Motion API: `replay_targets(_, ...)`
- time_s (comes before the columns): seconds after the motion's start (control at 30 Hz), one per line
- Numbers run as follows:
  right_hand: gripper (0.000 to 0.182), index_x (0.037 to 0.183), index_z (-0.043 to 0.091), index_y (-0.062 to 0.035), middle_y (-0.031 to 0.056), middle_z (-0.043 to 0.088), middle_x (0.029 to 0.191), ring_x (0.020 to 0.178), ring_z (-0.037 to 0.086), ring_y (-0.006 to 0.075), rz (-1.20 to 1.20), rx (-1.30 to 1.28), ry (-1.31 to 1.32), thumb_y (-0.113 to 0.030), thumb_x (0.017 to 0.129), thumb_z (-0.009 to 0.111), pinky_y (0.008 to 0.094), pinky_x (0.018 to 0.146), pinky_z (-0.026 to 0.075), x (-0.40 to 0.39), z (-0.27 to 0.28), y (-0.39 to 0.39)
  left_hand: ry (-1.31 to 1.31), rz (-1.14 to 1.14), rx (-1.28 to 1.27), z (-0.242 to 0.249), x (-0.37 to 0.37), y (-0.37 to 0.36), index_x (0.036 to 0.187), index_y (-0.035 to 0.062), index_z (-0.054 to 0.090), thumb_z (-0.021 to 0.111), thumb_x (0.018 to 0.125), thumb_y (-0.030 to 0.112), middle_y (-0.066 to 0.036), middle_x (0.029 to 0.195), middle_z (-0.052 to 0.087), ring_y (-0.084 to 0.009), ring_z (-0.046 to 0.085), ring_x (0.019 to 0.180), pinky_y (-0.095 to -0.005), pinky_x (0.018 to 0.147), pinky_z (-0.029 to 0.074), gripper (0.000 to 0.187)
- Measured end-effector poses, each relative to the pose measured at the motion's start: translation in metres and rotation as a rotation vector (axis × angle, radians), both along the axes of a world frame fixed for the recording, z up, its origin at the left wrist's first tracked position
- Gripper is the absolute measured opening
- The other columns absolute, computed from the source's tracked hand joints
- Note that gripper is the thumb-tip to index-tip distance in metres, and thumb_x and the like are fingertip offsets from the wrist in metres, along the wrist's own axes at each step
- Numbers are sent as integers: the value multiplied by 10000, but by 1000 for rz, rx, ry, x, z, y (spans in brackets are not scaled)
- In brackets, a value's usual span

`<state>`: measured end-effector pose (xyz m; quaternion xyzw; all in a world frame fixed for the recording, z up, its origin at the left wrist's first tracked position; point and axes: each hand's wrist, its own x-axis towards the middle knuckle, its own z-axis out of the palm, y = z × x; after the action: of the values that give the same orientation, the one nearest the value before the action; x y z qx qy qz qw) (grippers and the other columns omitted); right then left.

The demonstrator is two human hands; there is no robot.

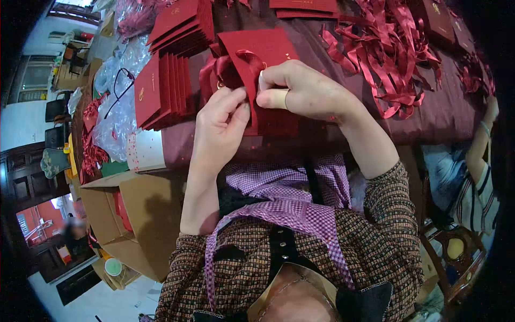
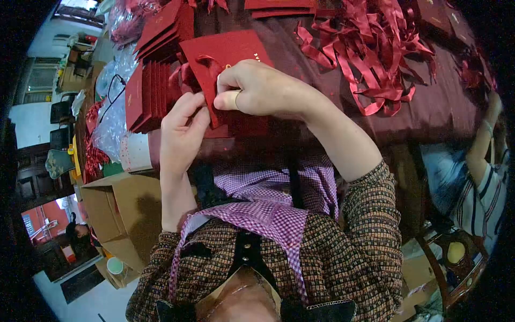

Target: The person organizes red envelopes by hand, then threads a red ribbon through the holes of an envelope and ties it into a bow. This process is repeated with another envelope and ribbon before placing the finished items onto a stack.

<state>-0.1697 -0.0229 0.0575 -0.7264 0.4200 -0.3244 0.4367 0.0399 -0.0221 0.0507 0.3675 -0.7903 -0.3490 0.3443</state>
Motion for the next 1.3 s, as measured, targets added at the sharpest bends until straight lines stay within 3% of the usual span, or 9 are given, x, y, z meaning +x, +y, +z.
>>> replay_targets(0.27,304,908,645,15,126,645,748,671,608,195,76,-174,69,-254,791,725,309,658,483,-17,12,2,16,-37,17,4,4,-5,879,-45,555,580,767,-59,-122,781,526,-224,530,690,-284,645,444,116)
replay_targets(0.33,267,972,662,-12,83,673,832,800,643,249,-176,-113,-31,-199,792,722,334,735,507,-22,30,8,-74,-62,13,16,9,-6,873,-40,563,581,758,-51,-124,787,536,-232,540,692,-291,647,449,117)
replay_targets(0.4,216,981,644,-48,98,669,915,888,620,268,-150,-837,45,-127,783,676,380,805,468,-18,31,-1,-83,-94,-3,21,9,-6,874,-39,574,584,753,-48,-139,804,556,-238,570,715,-298,656,461,122)
replay_targets(0.5,194,962,641,-79,62,636,951,1007,556,238,3,-922,169,-108,771,645,382,889,408,1,41,9,-125,-160,94,29,4,1,863,-34,596,578,755,-46,-136,832,593,-239,607,762,-305,669,479,111)
replay_targets(0.87,125,844,643,-65,80,612,846,945,563,246,476,-548,261,-186,817,632,379,933,361,-6,37,16,-20,-571,342,20,23,-6,860,-28,603,537,727,-39,-91,806,612,-167,587,782,-276,694,465,149)
replay_targets(1.0,108,838,648,-63,85,617,835,930,571,248,551,-496,272,-166,822,622,378,932,366,-3,36,14,33,-560,414,10,23,-5,859,-31,601,559,775,-11,-42,779,604,-106,566,760,-248,678,457,96)
replay_targets(1.07,98,826,644,-51,86,618,831,923,575,248,661,-497,178,-146,816,623,377,925,370,-6,36,12,103,-374,878,16,35,-12,844,0,617,571,795,-9,-7,793,598,-58,535,752,-205,667,425,68)
replay_targets(1.1,95,799,630,-38,86,615,806,887,580,262,627,-469,113,-132,811,627,379,888,392,-7,32,16,289,-397,659,8,36,-21,838,-7,618,575,808,-6,-8,789,595,-44,514,698,-187,617,404,53)
replay_targets(1.3,152,839,578,0,128,587,781,789,564,294,417,-401,39,-148,864,600,378,754,445,-23,18,5,618,-186,924,-9,48,-27,897,-6,627,612,846,48,-48,771,629,-97,573,618,-214,556,457,76)
